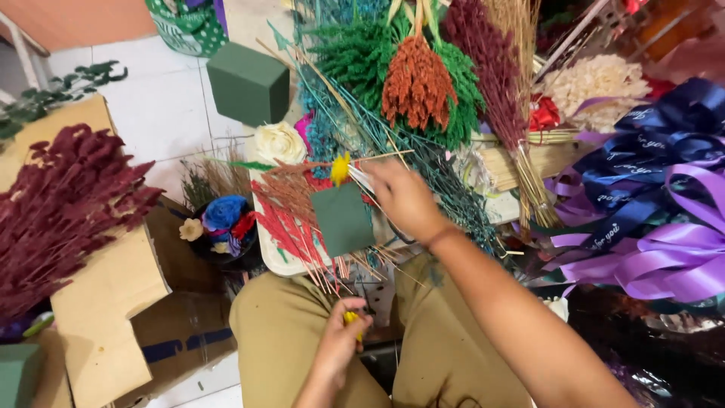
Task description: The person is assembling paper flowers by attaching them to wooden sticks and arranging them with various dried floral materials on a workspace.
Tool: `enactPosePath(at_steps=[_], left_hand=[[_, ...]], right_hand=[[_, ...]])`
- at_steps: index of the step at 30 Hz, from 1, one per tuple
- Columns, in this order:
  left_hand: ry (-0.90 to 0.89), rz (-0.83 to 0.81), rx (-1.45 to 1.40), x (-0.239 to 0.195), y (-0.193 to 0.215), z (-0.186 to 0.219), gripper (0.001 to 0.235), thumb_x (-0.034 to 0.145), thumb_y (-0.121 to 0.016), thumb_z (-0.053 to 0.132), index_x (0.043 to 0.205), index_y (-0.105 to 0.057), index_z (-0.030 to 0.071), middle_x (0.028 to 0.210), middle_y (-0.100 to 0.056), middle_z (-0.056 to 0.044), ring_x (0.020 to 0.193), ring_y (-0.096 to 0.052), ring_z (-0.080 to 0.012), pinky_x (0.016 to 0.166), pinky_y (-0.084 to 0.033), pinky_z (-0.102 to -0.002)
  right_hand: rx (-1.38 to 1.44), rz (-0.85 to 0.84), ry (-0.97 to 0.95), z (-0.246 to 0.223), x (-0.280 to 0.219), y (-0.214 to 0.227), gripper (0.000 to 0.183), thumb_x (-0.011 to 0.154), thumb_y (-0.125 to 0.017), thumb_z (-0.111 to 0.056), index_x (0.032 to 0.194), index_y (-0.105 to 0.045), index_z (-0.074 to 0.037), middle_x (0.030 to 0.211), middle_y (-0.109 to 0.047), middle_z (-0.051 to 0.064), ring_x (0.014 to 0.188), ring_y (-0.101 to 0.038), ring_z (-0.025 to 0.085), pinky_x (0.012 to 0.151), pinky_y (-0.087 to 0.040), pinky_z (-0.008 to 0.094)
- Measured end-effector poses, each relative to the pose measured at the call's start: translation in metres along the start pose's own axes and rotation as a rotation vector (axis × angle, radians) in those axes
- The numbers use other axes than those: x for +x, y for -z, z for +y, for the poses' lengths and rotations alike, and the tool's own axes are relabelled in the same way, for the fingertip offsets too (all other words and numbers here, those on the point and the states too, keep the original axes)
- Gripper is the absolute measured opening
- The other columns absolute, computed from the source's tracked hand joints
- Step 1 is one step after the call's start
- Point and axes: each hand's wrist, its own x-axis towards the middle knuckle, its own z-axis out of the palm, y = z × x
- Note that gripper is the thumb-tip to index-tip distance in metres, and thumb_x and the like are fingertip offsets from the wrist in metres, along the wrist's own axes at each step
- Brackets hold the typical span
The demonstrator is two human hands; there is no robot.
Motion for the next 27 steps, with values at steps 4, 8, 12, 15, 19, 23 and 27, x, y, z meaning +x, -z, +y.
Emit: enactPosePath(at_steps=[4,8,12,15,19,23,27], left_hand=[[0.098,0.007,0.06,-0.02,-0.002,0.023,0.03,0.08,-0.069,0.013,0.108,-0.063,0.018,0.087,-0.058,-0.003,0.078,-0.054,-0.0125,0.061,-0.039,-0.026],[0.066,-0.043,-0.046,-0.012,0.001,0.02,0.038,0.072,-0.054,0.006,0.107,-0.066,0.015,0.105,-0.056,-0.006,0.081,-0.052,-0.0151,0.066,-0.041,-0.028],[0.047,-0.085,-0.11,0.001,-0.004,0.006,0.033,0.078,-0.05,0.004,0.105,-0.066,0.012,0.095,-0.062,-0.008,0.075,-0.053,-0.0147,0.062,-0.04,-0.027],[-0.022,-0.124,-0.167,-0.003,0.0,0.007,0.025,0.071,-0.055,-0.002,0.092,-0.066,0.006,0.089,-0.061,-0.009,0.073,-0.057,-0.0182,0.059,-0.042,-0.028],[-0.184,-0.069,-0.182,-0.013,-0.004,0.021,0.014,0.075,-0.057,0.003,0.086,-0.063,0.009,0.073,-0.057,-0.004,0.07,-0.051,-0.0111,0.06,-0.04,-0.026],[-0.395,-0.018,0.086,-0.031,-0.025,0.054,0.014,0.084,-0.067,0.02,0.095,-0.071,0.013,0.095,-0.069,0.001,0.084,-0.059,-0.0092,0.066,-0.047,-0.023],[-0.647,-0.014,0.204,-0.033,-0.048,0.068,0.023,0.089,-0.061,0.027,0.085,-0.076,0.011,0.081,-0.065,-0.001,0.083,-0.063,-0.0121,0.079,-0.045,-0.025]], right_hand=[[-0.118,0.133,0.015,-0.02,0.02,0.038,0.049,0.087,-0.065,-0.011,0.134,-0.052,-0.01,0.127,-0.059,0.014,0.116,-0.057,0.029,0.106,-0.039,0.045],[-0.225,-0.156,-0.375,-0.007,-0.013,0.023,0.019,0.094,-0.052,-0.03,0.09,-0.066,-0.017,0.083,-0.069,0.0,0.072,-0.064,0.019,0.058,-0.05,0.036],[-0.291,-0.274,-0.559,0.017,-0.04,-0.013,0.027,0.084,-0.065,-0.034,0.109,-0.061,-0.025,0.093,-0.073,-0.001,0.086,-0.068,0.028,0.073,-0.049,0.047],[-0.109,-0.099,-0.455,0.018,-0.065,-0.031,0.032,0.089,-0.055,-0.001,0.118,-0.063,-0.011,0.097,-0.072,0.009,0.066,-0.067,0.016,0.053,-0.058,0.029],[0.2,0.084,-0.423,0.021,-0.119,-0.024,0.033,0.087,-0.063,-0.017,0.119,-0.065,-0.01,0.117,-0.07,0.006,0.108,-0.066,0.018,0.091,-0.049,0.03],[0.469,-0.045,-0.608,-0.016,-0.174,0.003,0.024,0.083,-0.07,-0.01,0.106,-0.074,-0.013,0.066,-0.067,-0.003,0.056,-0.055,0.007,0.055,-0.044,0.022],[0.57,-0.05,-0.619,-0.026,-0.205,0.002,0.027,0.078,-0.077,-0.005,0.104,-0.079,-0.013,0.074,-0.068,-0.003,0.061,-0.053,0.005,0.058,-0.043,0.02]])
